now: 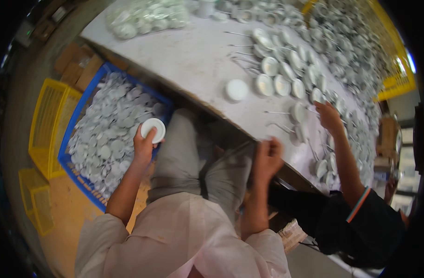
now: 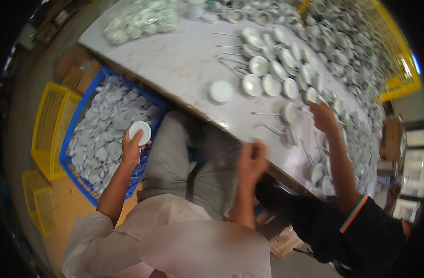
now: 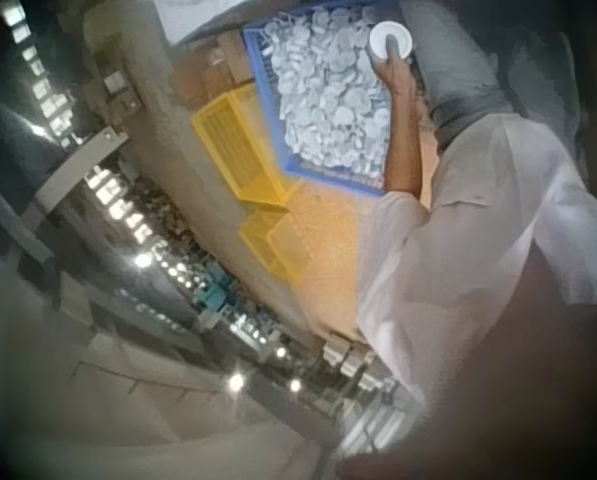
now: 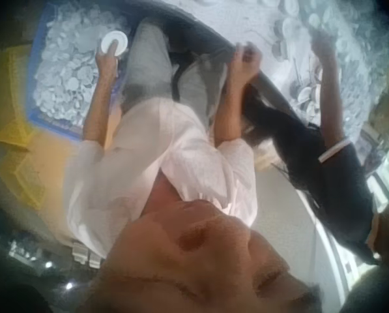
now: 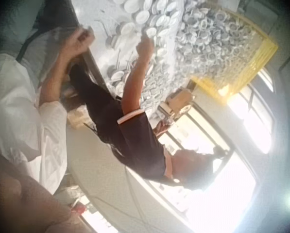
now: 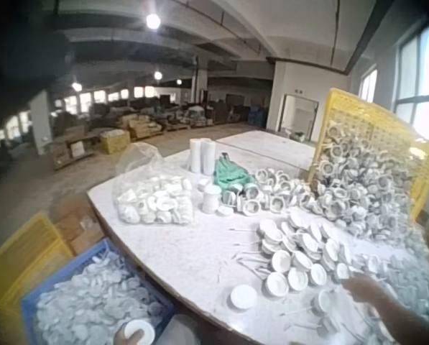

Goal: The recorder is assembling small white circular light covers by placing a small white disc onto the base.

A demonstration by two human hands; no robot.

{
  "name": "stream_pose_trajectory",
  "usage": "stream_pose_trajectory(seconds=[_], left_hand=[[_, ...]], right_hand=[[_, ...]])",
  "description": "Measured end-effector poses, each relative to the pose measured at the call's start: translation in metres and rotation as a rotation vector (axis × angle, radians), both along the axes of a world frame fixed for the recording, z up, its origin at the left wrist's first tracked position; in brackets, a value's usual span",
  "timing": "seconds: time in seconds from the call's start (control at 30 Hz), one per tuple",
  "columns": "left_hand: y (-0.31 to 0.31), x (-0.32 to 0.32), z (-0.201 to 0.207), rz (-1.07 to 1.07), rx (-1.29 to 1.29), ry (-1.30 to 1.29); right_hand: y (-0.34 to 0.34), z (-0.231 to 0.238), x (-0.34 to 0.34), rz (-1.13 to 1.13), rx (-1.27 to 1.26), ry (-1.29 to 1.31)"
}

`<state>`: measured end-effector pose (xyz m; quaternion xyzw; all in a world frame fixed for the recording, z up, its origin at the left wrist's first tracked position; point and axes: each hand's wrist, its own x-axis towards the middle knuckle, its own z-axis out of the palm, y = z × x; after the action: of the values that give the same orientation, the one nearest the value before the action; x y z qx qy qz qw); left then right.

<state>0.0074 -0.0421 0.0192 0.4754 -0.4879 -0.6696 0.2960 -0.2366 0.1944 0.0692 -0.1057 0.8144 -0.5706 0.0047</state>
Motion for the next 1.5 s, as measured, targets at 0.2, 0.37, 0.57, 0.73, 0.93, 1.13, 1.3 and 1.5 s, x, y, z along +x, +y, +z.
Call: stream_pose_trajectory(seconds=[0.2, 0.37, 0.57, 0.73, 0.93, 1.13, 1.3, 1.5], left_hand=[[-0.057, 0.142, -0.110, 0.361, 0.081, -0.215], [-0.053, 0.261, -0.149, 0.532, 0.159, -0.532], [-0.041, 0.356, -0.196, 0.438, 0.233, -0.740], [-0.061, 0.402, -0.248, 0.184, -0.035, -1.239], [-0.070, 0.342, -0.235, 0.288, -0.443, -0.789], [-0.011, 0.068, -0.055, -0.224, -0.038, 0.085], [0.058, -0.069, 0.087, -0.889, -0.384, 0.271], [0.104, -0.137, 0.096, -1.104, -0.101, 0.216]], right_hand=[[0.079, -0.015, -0.111, -0.349, 0.281, 0.347], [0.067, -0.018, -0.133, -0.330, 0.530, 0.120], [0.066, -0.016, -0.143, -0.355, 0.585, 0.161], [0.082, -0.019, -0.142, -0.299, 0.204, 0.095], [0.079, -0.029, -0.117, -0.277, 0.113, 0.254], [0.041, 0.011, -0.056, -0.114, 0.068, 0.386], [0.019, 0.023, -0.004, 0.103, -0.072, 0.243], [0.021, 0.032, 0.028, 0.394, 0.053, 0.384]])
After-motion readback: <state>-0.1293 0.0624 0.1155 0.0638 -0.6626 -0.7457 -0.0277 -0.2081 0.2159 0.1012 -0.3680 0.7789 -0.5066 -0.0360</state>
